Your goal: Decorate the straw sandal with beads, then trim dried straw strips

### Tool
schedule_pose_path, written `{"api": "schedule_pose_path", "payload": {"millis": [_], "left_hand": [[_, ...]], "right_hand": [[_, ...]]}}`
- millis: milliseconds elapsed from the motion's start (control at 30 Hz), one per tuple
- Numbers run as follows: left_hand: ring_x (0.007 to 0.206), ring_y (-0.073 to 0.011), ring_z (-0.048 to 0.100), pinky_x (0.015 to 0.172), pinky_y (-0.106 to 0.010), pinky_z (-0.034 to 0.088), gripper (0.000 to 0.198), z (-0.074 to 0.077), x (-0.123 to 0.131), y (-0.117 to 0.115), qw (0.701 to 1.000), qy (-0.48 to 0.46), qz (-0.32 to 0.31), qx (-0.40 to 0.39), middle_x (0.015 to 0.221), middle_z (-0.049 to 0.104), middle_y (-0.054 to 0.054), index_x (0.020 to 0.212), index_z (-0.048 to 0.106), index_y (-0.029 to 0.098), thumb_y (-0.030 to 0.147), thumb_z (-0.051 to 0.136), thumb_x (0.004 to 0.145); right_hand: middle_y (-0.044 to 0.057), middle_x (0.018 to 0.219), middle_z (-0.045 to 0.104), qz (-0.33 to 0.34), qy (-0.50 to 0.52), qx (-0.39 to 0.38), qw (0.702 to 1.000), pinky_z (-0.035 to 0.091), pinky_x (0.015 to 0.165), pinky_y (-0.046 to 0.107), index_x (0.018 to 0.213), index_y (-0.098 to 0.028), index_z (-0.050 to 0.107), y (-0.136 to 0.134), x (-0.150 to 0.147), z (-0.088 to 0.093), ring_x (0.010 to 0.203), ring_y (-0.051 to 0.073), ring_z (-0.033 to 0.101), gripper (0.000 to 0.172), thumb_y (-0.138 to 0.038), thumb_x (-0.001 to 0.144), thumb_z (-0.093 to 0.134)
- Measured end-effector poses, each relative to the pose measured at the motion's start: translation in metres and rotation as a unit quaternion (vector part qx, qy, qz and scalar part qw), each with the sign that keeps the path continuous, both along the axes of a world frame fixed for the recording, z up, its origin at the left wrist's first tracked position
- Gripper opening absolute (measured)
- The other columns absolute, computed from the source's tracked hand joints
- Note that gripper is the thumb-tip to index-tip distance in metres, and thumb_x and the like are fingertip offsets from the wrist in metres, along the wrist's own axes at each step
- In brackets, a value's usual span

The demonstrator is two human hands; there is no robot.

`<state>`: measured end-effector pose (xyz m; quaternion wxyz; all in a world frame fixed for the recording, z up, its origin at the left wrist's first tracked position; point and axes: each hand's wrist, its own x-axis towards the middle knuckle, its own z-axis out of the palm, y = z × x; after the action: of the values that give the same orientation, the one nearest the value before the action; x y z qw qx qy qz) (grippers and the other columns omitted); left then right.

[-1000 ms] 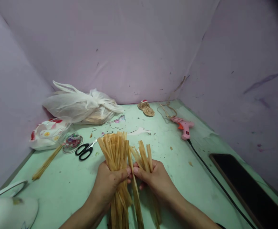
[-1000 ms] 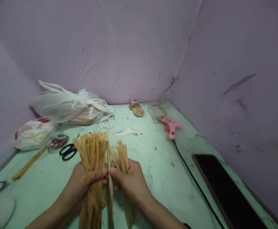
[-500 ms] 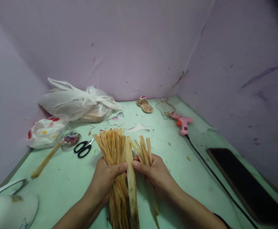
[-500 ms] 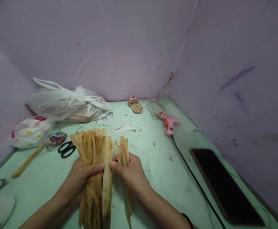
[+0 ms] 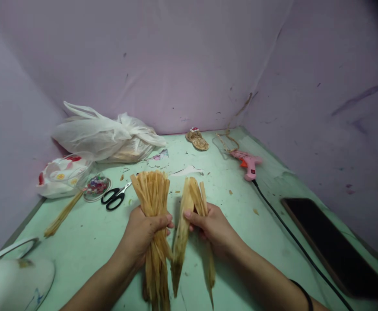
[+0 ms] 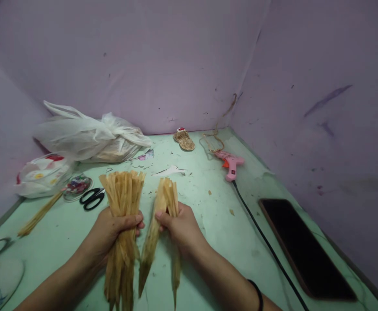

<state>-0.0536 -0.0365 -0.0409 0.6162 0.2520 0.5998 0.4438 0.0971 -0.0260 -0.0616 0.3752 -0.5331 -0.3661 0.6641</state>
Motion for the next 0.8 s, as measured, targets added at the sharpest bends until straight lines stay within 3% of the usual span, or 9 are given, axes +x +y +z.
{"api": "schedule_pose_path", "payload": {"millis": [100,200,267,433,500,567,700,800], "left_hand": [[0.038,-0.0095,0.052,0.038,-0.019,0.044,0.022,0.022,-0.002,0.006,0.998,-0.003,0.059,0.012,0.044,0.061,0.0,0.061,0.059,0.011,0.014,0.075,0.046],[0.042,-0.0087,0.053,0.043,-0.018,0.046,0.021,0.034,0.01,0.018,0.984,-0.044,0.126,0.12,0.047,0.061,0.002,0.064,0.059,0.012,0.018,0.074,0.05],[0.046,-0.009,0.055,0.047,-0.019,0.047,0.019,0.028,0.024,0.027,0.97,-0.047,0.142,0.193,0.049,0.06,0.003,0.065,0.058,0.013,0.022,0.071,0.054],[0.04,-0.0087,0.048,0.041,-0.02,0.04,0.017,-0.019,0.043,0.036,0.973,0.024,0.127,0.192,0.045,0.054,0.004,0.054,0.055,0.014,0.023,0.068,0.059],[0.042,-0.0092,0.049,0.043,-0.02,0.039,0.017,-0.031,0.039,0.027,0.974,0.067,0.108,0.188,0.045,0.055,0.004,0.051,0.056,0.014,0.02,0.07,0.058],[0.043,-0.011,0.051,0.046,-0.021,0.041,0.015,-0.033,0.033,0.01,0.975,0.099,0.081,0.183,0.044,0.056,0.003,0.05,0.059,0.014,0.019,0.072,0.056],[0.056,-0.0181,0.061,0.054,-0.025,0.047,0.014,-0.023,0.021,-0.033,0.977,0.132,0.044,0.164,0.058,0.068,-0.001,0.064,0.067,0.017,0.014,0.072,0.051],[0.054,-0.0195,0.06,0.05,-0.026,0.047,0.012,-0.008,0.005,-0.063,0.971,0.18,-0.089,0.126,0.058,0.068,-0.001,0.06,0.068,0.02,0.011,0.065,0.053]], "right_hand": [[-0.005,0.041,0.051,-0.001,-0.034,-0.004,0.999,0.026,0.032,0.017,0.06,-0.017,0.049,0.003,0.0,-0.005,0.033,0.006,0.037,0.015,-0.017,0.064,0.064],[-0.004,0.042,0.053,0.021,-0.038,-0.011,0.999,0.034,0.034,0.02,0.062,-0.018,0.051,0.004,0.0,-0.008,0.036,0.01,0.047,0.011,-0.015,0.063,0.061],[-0.003,0.044,0.055,0.029,-0.037,-0.001,0.999,0.038,0.038,0.021,0.062,-0.017,0.053,0.004,0.002,-0.011,0.04,0.011,0.051,0.008,-0.013,0.062,0.06],[-0.005,0.043,0.054,0.026,-0.07,0.025,0.997,0.036,0.037,0.02,0.059,-0.017,0.054,0.009,0.01,-0.022,0.039,0.01,0.05,0.011,-0.009,0.056,0.061],[-0.005,0.041,0.053,0.021,-0.087,0.027,0.996,0.034,0.035,0.019,0.058,-0.018,0.054,0.011,0.012,-0.027,0.037,0.01,0.049,0.013,-0.008,0.055,0.062],[-0.005,0.04,0.053,0.019,-0.102,0.024,0.994,0.034,0.033,0.019,0.057,-0.018,0.052,0.013,0.012,-0.03,0.035,0.011,0.05,0.013,-0.009,0.055,0.062],[-0.003,0.039,0.055,0.015,-0.123,0.013,0.992,0.038,0.031,0.02,0.062,-0.019,0.051,0.014,0.012,-0.03,0.035,0.014,0.053,0.011,-0.014,0.059,0.061],[-0.001,0.042,0.057,0.011,-0.128,0.008,0.992,0.039,0.031,0.02,0.065,-0.018,0.052,0.015,0.013,-0.028,0.038,0.015,0.057,0.011,-0.015,0.06,0.062]]}}
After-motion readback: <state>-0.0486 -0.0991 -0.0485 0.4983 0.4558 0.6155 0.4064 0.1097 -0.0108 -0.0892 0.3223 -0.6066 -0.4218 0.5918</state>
